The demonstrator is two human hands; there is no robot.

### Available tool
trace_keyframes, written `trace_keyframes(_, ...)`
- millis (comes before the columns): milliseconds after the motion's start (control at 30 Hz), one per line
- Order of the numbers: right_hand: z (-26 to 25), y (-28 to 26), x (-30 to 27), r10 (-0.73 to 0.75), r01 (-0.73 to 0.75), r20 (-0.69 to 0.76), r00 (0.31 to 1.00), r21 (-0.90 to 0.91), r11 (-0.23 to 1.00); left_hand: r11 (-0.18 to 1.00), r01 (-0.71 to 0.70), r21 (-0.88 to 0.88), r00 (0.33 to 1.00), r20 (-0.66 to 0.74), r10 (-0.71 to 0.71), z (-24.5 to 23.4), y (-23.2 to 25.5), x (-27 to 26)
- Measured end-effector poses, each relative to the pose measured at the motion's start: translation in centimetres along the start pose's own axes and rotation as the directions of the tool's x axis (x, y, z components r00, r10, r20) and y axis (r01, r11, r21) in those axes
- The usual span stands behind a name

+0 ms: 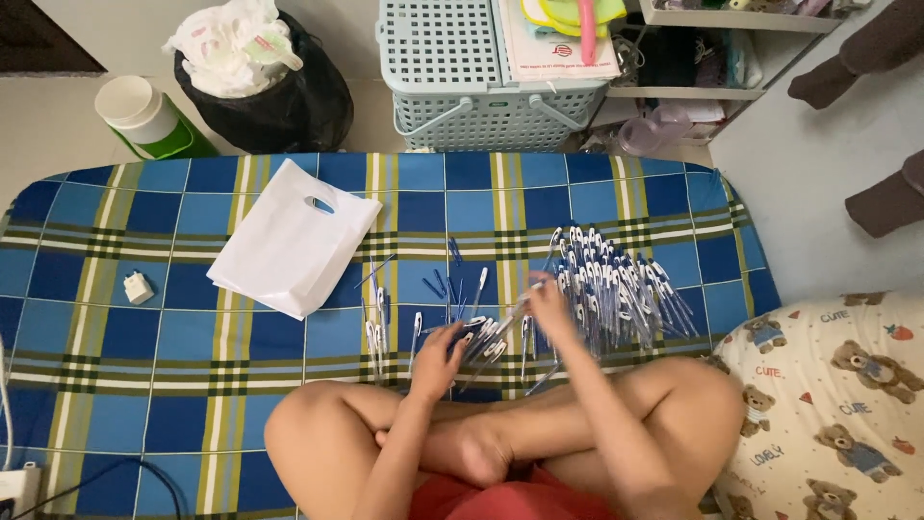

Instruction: Assembling ballpoint pens by joining barrels and refills while sitting on a bed.

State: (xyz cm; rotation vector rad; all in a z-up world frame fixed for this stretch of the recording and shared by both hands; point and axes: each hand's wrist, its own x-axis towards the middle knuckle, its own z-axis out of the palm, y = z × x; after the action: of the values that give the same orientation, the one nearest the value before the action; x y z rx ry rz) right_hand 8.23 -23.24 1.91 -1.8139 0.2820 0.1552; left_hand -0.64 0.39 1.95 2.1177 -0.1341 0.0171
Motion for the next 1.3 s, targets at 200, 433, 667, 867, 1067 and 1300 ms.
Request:
trace_keyframes(200,-10.3,-3.5,2.6,0.002,0.005,0.008,1.0,-0.752,0.659,0.888,0.32,0.332,0.929,-0.293,-0.225,0.7,-3.5,0.3)
trace_keyframes(433,-10.1,-5.0,2.0,-0.043,-0.003,-0.029,0.999,-0.865,0.502,0.793,0.428,0.435,0.897,-0.313,-0.312,1.5,-6.3,0.5)
trace_keyframes(667,2.1,-2.0,1.9,-0.134,0.266,0.233,0.963,-0.746,0.611,0.791,0.476,0.384,0.872,-0.325,-0.367,1.6,-6.7,1.4)
trace_keyframes(867,10.3,0.0,1.7,-0.181,0.513,0.516,0.837,-0.628,0.584,0.814,0.53,0.238,0.833,-0.325,-0.447,1.1,-6.3,1.4)
trace_keyframes(1067,11.5,0.3,2.0,-0.255,0.69,0.662,0.705,-0.555,0.465,0.899,0.438,0.016,0.869,-0.265,-0.419,0.6,-6.1,1.7)
trace_keyframes(1300,9.1,2.0,1.0,-0.297,0.549,0.506,0.809,-0.473,0.689,0.936,0.346,0.056,0.93,-0.154,-0.335,1.8,-5.7,2.6)
